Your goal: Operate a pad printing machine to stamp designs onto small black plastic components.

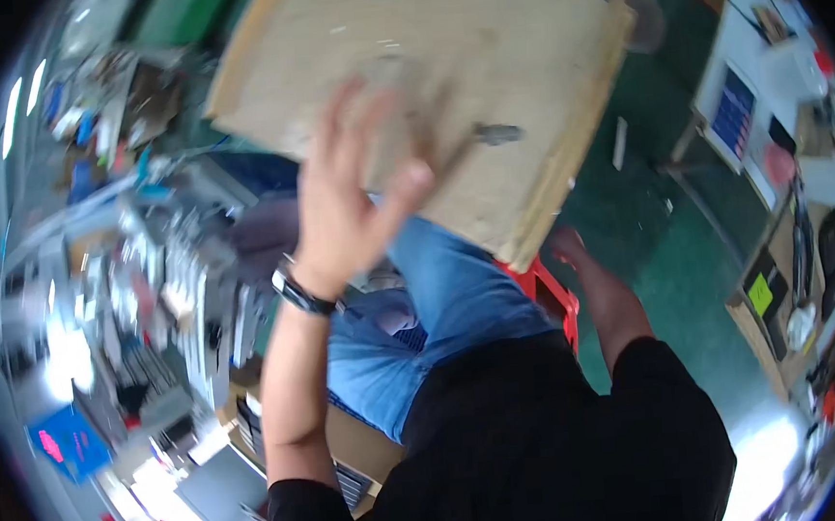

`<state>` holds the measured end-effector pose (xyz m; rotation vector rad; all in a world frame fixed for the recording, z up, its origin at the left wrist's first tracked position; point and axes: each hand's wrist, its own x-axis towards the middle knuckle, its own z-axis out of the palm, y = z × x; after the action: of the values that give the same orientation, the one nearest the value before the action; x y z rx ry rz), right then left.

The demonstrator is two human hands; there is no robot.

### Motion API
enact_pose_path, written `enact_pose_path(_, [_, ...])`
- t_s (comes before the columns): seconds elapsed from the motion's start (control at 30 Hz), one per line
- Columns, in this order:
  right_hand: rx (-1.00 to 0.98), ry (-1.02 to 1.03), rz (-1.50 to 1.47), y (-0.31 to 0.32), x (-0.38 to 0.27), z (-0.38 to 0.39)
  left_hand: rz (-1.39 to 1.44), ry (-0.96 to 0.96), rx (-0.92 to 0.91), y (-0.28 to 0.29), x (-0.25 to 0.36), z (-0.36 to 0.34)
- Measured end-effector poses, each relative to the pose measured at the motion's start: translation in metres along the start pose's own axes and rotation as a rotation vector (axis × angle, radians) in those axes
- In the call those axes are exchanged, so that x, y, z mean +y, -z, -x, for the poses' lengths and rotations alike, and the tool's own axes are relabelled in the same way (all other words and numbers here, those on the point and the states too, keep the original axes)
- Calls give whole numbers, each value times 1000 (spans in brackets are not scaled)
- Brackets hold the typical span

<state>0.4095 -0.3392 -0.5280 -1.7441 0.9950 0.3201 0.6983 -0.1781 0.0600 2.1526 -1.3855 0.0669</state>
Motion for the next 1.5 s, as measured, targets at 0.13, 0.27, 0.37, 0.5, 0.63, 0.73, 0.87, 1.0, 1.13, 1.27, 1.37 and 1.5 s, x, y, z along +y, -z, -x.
enact_pose_path(0.13, [66, -100, 166, -2, 34, -27, -284, -29, -89, -90, -76, -74])
enact_pose_path(0.27, [-192, 124, 606, 10, -12, -43, -383, 4, -208, -125, -66, -86])
enact_pose_path(0.37, [-379, 277, 569, -49, -116, -75, -336, 29, -185, -116, -74, -92])
enact_pose_path(0.5, [-606, 561, 465, -157, -278, -81, -220, 69, -137, -133, -75, -95])
enact_pose_path(0.63, [-807, 734, 405, -193, -334, -29, -147, 134, -83, -136, -78, -91])
enact_pose_path(0.73, [-858, 774, 386, -197, -351, -22, -155, 127, -40, -137, -84, -92])
enact_pose_path(0.87, [-843, 739, 359, -179, -355, -15, -129, 74, -4, -130, -76, -95])
enact_pose_path(1.0, [-715, 695, 365, -119, -371, -26, -157, 83, -20, -126, -74, -88])
enact_pose_path(1.13, [-499, 628, 388, -28, -380, -40, -166, 13, 26, -120, -70, -92])
enact_pose_path(1.27, [-327, 549, 398, 44, -361, -10, -44, -11, 113, -124, -65, -73])
enact_pose_path(1.37, [-235, 529, 379, 61, -366, 18, 122, -72, 214, -113, -71, -61])
enact_pose_path(1.5, [-175, 501, 334, 54, -373, 42, 452, -232, 391, -102, -37, -18])
